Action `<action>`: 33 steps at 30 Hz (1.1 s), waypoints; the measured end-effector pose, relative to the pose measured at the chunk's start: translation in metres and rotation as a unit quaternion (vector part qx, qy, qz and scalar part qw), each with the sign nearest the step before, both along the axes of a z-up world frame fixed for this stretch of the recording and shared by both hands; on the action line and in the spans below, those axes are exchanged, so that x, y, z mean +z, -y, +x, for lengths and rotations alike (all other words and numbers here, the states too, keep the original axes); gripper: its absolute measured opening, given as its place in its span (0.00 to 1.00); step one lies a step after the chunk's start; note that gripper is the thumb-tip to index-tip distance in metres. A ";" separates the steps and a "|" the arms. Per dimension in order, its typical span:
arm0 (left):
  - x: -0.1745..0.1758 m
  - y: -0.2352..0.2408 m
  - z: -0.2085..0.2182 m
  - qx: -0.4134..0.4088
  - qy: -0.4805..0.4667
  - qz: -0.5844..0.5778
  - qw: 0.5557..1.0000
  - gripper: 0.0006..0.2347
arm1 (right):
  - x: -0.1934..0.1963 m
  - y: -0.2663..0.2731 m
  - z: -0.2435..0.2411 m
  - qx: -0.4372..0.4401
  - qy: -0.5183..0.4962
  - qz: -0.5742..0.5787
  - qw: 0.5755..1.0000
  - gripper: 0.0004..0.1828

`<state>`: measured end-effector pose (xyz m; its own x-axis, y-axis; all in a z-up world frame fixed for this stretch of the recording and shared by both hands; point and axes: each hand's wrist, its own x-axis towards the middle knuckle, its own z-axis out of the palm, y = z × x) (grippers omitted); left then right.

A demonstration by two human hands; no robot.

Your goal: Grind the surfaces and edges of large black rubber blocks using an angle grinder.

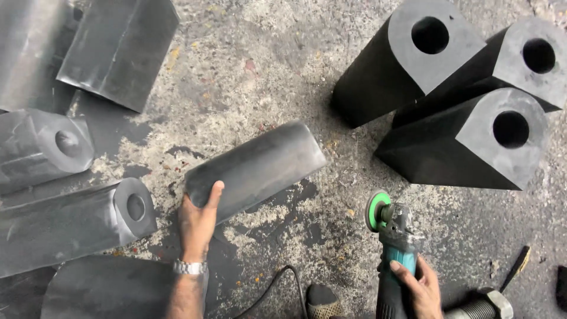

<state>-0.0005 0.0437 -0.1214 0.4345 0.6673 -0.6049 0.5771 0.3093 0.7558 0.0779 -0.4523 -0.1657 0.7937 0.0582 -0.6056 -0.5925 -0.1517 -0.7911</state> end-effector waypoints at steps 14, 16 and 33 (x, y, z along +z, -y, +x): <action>0.015 0.114 0.237 -0.802 -0.166 0.420 0.392 0.35 | 0.033 -0.031 -0.011 -0.059 -0.067 0.001 0.996 0.27; 0.011 0.124 0.250 -0.839 -0.207 0.410 0.294 0.36 | 0.030 -0.013 -0.025 -0.069 -0.058 -0.001 0.996 0.27; 0.187 0.003 0.081 -0.602 0.066 0.559 0.567 0.23 | -0.115 0.119 -0.065 -0.001 0.091 -0.088 0.992 0.37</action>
